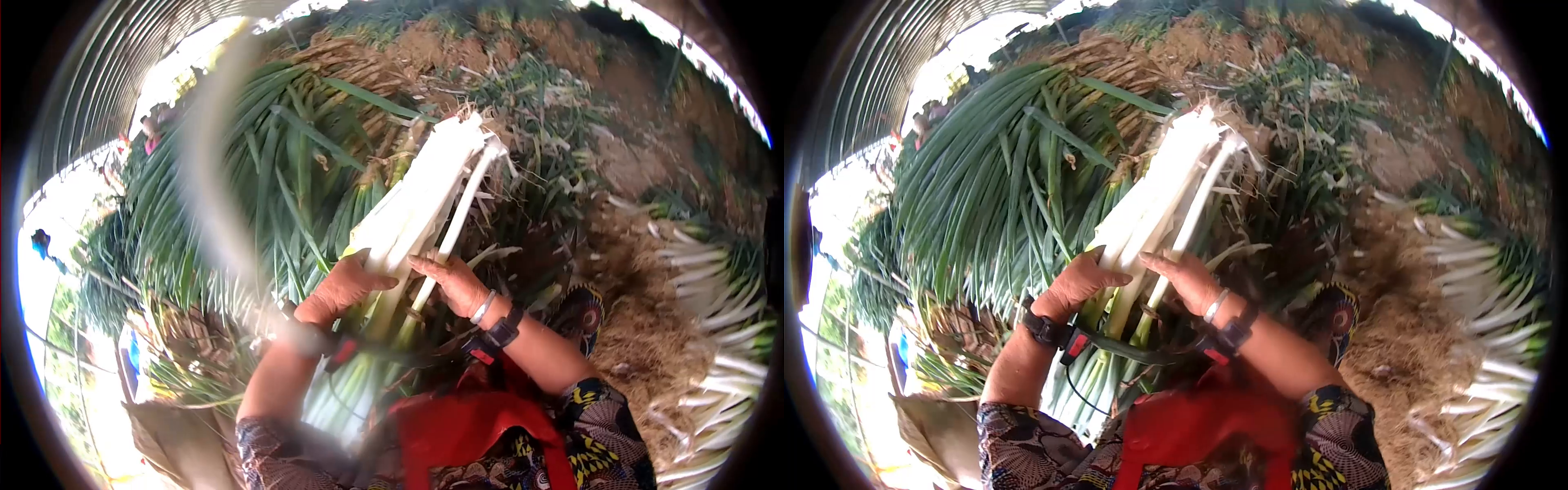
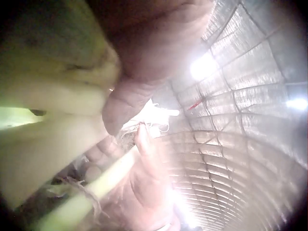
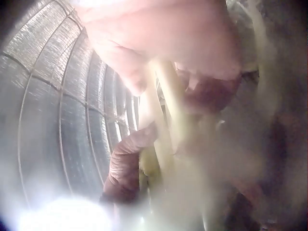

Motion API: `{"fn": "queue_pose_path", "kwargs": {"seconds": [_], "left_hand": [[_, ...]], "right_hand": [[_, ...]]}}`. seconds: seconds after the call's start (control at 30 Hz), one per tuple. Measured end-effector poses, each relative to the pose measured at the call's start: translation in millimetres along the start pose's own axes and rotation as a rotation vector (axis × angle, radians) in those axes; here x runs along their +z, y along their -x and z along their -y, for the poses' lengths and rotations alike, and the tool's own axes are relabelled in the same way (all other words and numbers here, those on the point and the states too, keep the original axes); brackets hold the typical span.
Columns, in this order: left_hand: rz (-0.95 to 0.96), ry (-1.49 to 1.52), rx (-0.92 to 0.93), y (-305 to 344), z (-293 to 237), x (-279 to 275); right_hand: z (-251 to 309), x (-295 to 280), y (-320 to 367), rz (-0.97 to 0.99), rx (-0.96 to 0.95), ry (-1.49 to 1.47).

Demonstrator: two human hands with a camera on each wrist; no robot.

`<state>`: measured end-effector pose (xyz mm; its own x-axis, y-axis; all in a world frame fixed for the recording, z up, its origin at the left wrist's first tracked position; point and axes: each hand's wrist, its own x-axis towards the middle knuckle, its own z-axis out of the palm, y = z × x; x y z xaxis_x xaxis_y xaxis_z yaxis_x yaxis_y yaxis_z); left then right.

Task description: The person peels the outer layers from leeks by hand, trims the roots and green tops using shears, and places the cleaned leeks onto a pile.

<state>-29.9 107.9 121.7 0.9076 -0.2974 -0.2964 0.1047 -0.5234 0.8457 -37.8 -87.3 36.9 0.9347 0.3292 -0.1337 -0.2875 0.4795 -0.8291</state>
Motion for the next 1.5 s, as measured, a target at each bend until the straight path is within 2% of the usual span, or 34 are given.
{"fn": "queue_pose_path", "kwargs": {"seconds": [0.13, 0.17, 0.2, 0.23, 0.27, 0.3, 0.4, 0.47, 0.53, 0.57, 0.67, 0.77, 0.83, 0.87, 0.9, 0.97, 1.03, 1.13, 1.17, 1.2, 1.27, 1.33, 1.37, 1.4, 1.43, 1.47, 1.5], "left_hand": [[-0.012, -0.021, 0.004, 11.6, -4.8, -7.8], [0.05, -0.049, -0.024, 10.3, -4.3, -11.7], [0.037, -0.107, 0.042, 10.8, -0.7, -10.2], [0.026, -0.169, 0.107, 11.3, 2.7, -6.2], [0.015, -0.234, 0.169, 11.4, 3.9, -0.8], [-0.015, -0.363, 0.079, 15.2, -0.6, 8.6], [-0.307, -0.7, 0.146, 9.8, 24.2, 34.5], [-0.258, -0.647, 0.186, 4.5, 33.6, 31.8], [-0.154, -0.412, 0.069, 9.5, 25.7, 18.7], [-0.255, -0.47, 0.228, -5.0, 52.1, 24.4], [-0.323, -0.468, 0.112, 12.0, 27.8, 14.9], [-0.282, -0.433, 0.003, 29.1, 14.6, 4.5], [-0.259, -0.379, -0.003, 42.2, 13.7, -3.2], [-0.252, -0.351, -0.005, 49.7, 13.6, -7.9], [-0.219, -0.332, 0.018, 60.7, 11.4, -10.3], [-0.127, -0.395, 0.107, 79.6, 4.6, -7.6], [-0.029, -0.397, 0.207, 92.9, -0.2, 2.8], [0.054, -0.447, 0.367, 96.9, -1.7, 22.6], [0.154, -0.478, 0.286, 96.6, -7.5, 21.5], [0.141, -0.458, 0.289, 93.5, -6.0, 20.7], [0.102, -0.417, 0.289, 88.4, -0.6, 16.4], [0.044, -0.326, 0.274, 80.6, 10.4, 2.9], [0.025, -0.237, 0.161, 78.4, 7.4, -6.7], [0.007, -0.148, 0.05, 77.4, 5.0, -14.3], [-0.049, -0.075, 0.122, 74.8, 15.6, -17.6], [-0.108, -0.002, 0.196, 70.0, 28.3, -21.2], [-0.101, 0.037, 0.175, 66.5, 33.7, -25.1]], "right_hand": [[8.0, 11.4, -1.0, 0.052, 0.216, -0.037], [7.6, 18.4, 0.7, 0.088, 0.194, -0.043], [9.5, 26.7, 3.9, 0.121, 0.173, -0.05], [10.2, 28.5, 4.0, 0.063, 0.233, 0.087], [-0.3, 24.8, -4.4, 0.177, 0.071, 0.132], [3.8, 32.9, -1.6, 0.188, 0.087, 0.109], [10.6, 50.8, 4.4, 0.165, 0.117, 0.2], [13.2, 57.0, 5.8, 0.188, 0.103, 0.287], [16.0, 61.2, 6.8, 0.272, 0.066, 0.354], [15.3, 61.3, 6.2, 0.295, 0.057, 0.363], [13.0, 53.1, 4.4, 0.356, 0.056, 0.391], [29.5, 36.2, 12.2, 0.441, 0.077, 0.479], [38.9, -12.7, 2.8, 0.476, 0.03, 0.528], [59.4, -29.3, 1.1, 0.533, 0.073, 0.484], [66.9, -77.1, -14.7, 0.59, 0.027, 0.168], [72.5, -105.4, -27.8, 0.363, -0.151, -0.328], [88.8, -91.0, -35.2, 0.157, -0.272, -0.433], [109.8, -73.9, -51.1, 0.371, -0.244, -0.242], [104.0, -58.4, -49.8, 0.419, -0.188, -0.231], [98.2, -23.5, -41.3, 0.471, -0.131, -0.223], [88.8, -2.3, -24.7, 0.821, 0.18, -0.264], [63.6, -39.1, -54.4, 1.146, 0.288, -0.501], [58.0, -48.8, -62.3, 1.14, 0.435, -0.816], [53.2, -30.3, -37.6, 0.726, 0.033, -0.66], [48.5, -11.9, -12.9, 0.22, -0.221, -0.308], [46.3, -12.0, -6.1, 0.302, -0.182, -0.282], [45.9, -11.7, -3.4, 0.384, -0.144, -0.254]]}}
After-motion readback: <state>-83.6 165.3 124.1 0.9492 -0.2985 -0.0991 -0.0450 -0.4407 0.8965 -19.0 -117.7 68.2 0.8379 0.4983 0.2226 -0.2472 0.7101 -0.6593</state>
